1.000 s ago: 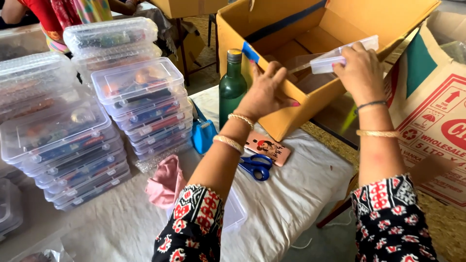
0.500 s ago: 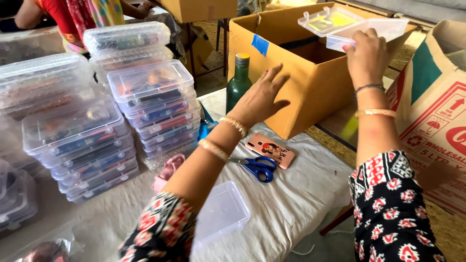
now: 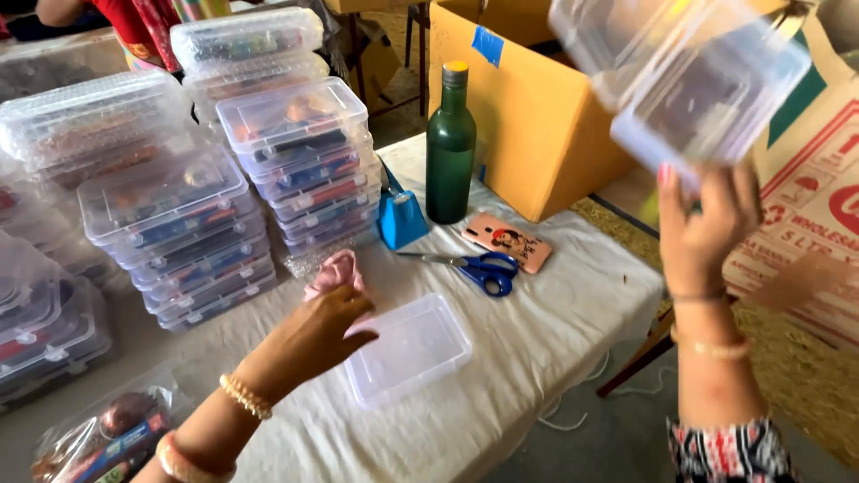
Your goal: The person packs assorted small items such as toothpaste tubes, snack bars, and small bottles into clear plastic containers, closes the lids, stacks the filled containers, and places them into a cardboard box.
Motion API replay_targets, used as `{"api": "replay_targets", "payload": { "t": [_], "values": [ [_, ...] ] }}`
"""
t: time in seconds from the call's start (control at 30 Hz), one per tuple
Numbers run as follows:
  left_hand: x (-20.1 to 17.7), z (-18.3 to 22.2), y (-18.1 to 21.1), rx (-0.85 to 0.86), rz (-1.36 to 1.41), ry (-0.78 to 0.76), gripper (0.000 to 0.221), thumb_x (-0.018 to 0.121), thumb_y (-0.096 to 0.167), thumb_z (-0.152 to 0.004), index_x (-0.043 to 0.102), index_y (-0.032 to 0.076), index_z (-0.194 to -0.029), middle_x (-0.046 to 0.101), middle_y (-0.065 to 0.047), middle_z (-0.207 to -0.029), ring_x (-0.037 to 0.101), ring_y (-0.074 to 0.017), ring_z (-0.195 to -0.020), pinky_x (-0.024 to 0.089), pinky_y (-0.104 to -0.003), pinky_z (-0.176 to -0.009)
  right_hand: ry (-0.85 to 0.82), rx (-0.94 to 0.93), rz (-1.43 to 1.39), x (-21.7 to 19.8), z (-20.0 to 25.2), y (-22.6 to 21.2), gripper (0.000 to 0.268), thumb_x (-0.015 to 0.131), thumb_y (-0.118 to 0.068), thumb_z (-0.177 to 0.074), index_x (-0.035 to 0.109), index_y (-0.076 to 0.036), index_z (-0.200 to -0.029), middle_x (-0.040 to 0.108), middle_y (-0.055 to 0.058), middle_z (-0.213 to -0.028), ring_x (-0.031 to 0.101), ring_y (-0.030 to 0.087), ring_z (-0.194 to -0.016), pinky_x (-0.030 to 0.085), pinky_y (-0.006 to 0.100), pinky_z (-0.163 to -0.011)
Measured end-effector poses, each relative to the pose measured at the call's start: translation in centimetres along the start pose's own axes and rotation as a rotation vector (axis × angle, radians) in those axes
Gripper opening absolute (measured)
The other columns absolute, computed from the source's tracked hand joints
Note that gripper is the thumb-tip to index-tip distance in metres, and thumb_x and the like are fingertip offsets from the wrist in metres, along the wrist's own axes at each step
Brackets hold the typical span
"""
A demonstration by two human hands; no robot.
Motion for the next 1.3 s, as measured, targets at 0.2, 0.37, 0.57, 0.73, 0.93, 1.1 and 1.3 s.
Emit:
{"api": "replay_targets", "payload": {
  "t": [0.2,0.37,0.57,0.73,0.93,1.1,1.3],
  "values": [
    [4.2,3.1,0.1,-0.278,-0.016,-0.274,0.082,0.078,0.053,-0.080,0.048,0.016,-0.147,0.035,-0.024,-0.151,0.034,-0.0444,-0.138,0.036,-0.049,-0.109,0.010,-0.008,-0.002,-1.8,15.5,4.1,0.019,0.079,-0.023,-0.104,0.069,-0.006,-0.100,0.060,0.004,-0.094,0.055,0.017,-0.082,0.044,0.028,-0.070],
    [5.4,2.5,1.9,-0.326,0.138,-0.303,0.106,0.078,0.068,-0.070,0.034,0.024,-0.156,0.011,-0.029,-0.164,0.007,-0.0504,-0.153,0.023,-0.061,-0.117,-0.243,0.252,0.051,-1.7,22.6,4.7,0.022,0.077,-0.028,-0.100,0.071,-0.007,-0.096,0.065,0.004,-0.095,0.059,0.016,-0.081,0.048,0.031,-0.070],
    [7.2,3.8,3.2,-0.298,-0.040,-0.138,0.110,0.083,0.062,-0.064,0.036,0.020,-0.154,0.025,-0.032,-0.154,0.024,-0.0525,-0.139,0.026,-0.066,-0.110,-0.331,0.246,0.002,-2.9,22.4,-1.2,0.029,0.071,-0.026,-0.100,0.070,-0.007,-0.122,0.057,0.013,-0.119,0.057,0.029,-0.115,0.050,0.044,-0.095],
    [3.1,8.0,3.1,-0.361,-0.112,-0.005,0.101,0.082,0.054,-0.062,0.043,0.021,-0.149,0.040,-0.028,-0.141,0.039,-0.0458,-0.128,0.034,-0.059,-0.105,-0.311,0.227,0.143,-2.9,17.4,-5.7,0.035,0.072,-0.024,-0.098,0.070,-0.006,-0.128,0.049,0.018,-0.125,0.044,0.034,-0.121,0.042,0.048,-0.102],
    [0.0,15.1,0.8,-0.450,-0.161,0.151,0.099,0.086,0.050,-0.059,0.047,0.018,-0.144,0.039,-0.029,-0.144,0.038,-0.0452,-0.129,0.034,-0.059,-0.102,-0.393,0.119,-0.394,2.3,9.4,-16.8,0.023,0.071,-0.020,-0.096,0.069,-0.010,-0.117,0.053,0.011,-0.126,0.047,0.031,-0.125,0.038,0.042,-0.112],
    [1.9,19.3,-0.3,-0.520,-0.198,0.210,0.102,0.087,0.059,-0.061,0.046,0.016,-0.145,0.033,-0.031,-0.149,0.034,-0.0500,-0.134,0.031,-0.063,-0.105,-0.792,-0.212,-0.676,13.5,7.2,-27.4,0.030,0.073,-0.027,-0.092,0.069,-0.014,-0.120,0.060,0.007,-0.126,0.055,0.030,-0.123,0.043,0.042,-0.107],
    [1.4,20.9,0.1,-0.496,-0.140,0.213,0.109,0.092,0.061,-0.056,0.046,0.016,-0.145,0.026,-0.033,-0.156,0.024,-0.0612,-0.135,0.027,-0.068,-0.106,-1.186,-0.377,-0.596,25.8,13.8,-34.2,0.042,0.069,-0.036,-0.092,0.066,-0.019,-0.130,0.051,0.015,-0.140,0.044,0.041,-0.130,0.039,0.050,-0.101]
  ]
}}
Point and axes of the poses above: each hand's wrist, its own z-axis away from the middle knuckle, its own x-axis out of the palm, y = z × x, the point moved 4 cm from there along -z, towards the middle knuckle
